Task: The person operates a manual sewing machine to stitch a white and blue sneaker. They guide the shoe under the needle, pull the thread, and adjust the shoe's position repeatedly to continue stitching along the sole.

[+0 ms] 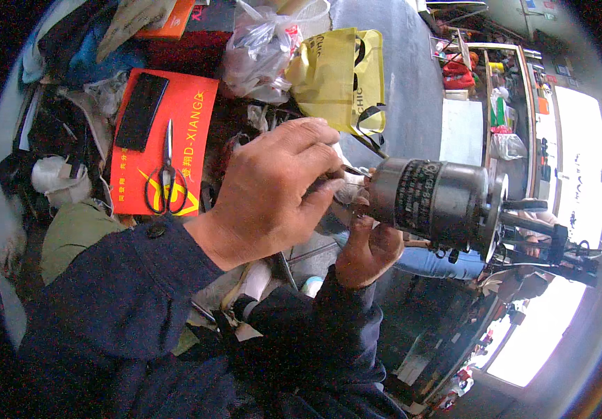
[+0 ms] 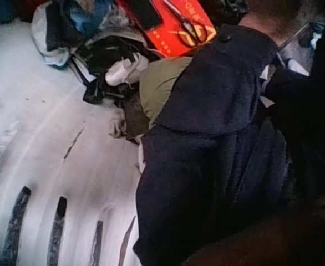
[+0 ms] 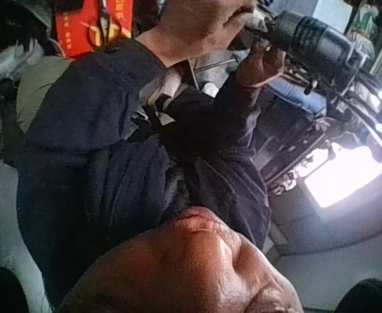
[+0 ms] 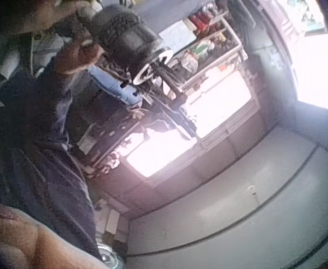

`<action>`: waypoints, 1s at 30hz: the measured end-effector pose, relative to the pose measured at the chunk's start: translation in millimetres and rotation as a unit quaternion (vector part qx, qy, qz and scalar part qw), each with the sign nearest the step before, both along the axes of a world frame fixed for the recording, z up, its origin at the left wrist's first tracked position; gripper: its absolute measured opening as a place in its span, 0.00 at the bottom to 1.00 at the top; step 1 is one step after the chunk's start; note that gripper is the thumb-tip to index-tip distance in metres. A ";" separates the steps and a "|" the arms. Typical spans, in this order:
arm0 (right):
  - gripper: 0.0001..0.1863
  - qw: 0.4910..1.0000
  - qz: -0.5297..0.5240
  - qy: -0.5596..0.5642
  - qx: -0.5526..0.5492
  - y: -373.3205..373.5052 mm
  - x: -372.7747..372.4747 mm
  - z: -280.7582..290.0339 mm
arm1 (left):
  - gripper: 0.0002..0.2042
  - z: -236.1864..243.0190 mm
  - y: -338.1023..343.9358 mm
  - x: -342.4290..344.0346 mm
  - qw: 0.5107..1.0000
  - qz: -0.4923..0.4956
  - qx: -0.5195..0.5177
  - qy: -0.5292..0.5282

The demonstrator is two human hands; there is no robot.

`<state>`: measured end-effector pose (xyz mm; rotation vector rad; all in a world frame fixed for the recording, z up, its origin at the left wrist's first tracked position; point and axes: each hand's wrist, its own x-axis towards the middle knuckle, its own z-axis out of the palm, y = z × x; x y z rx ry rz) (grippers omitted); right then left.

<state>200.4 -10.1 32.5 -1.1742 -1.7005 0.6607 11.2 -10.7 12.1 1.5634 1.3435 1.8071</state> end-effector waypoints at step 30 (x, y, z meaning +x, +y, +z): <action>0.08 0.995 -0.063 0.059 -0.059 12.2 -15.7 1.3 | 0.19 5.2 38.5 -49.8 0.926 -0.334 -0.115 -0.133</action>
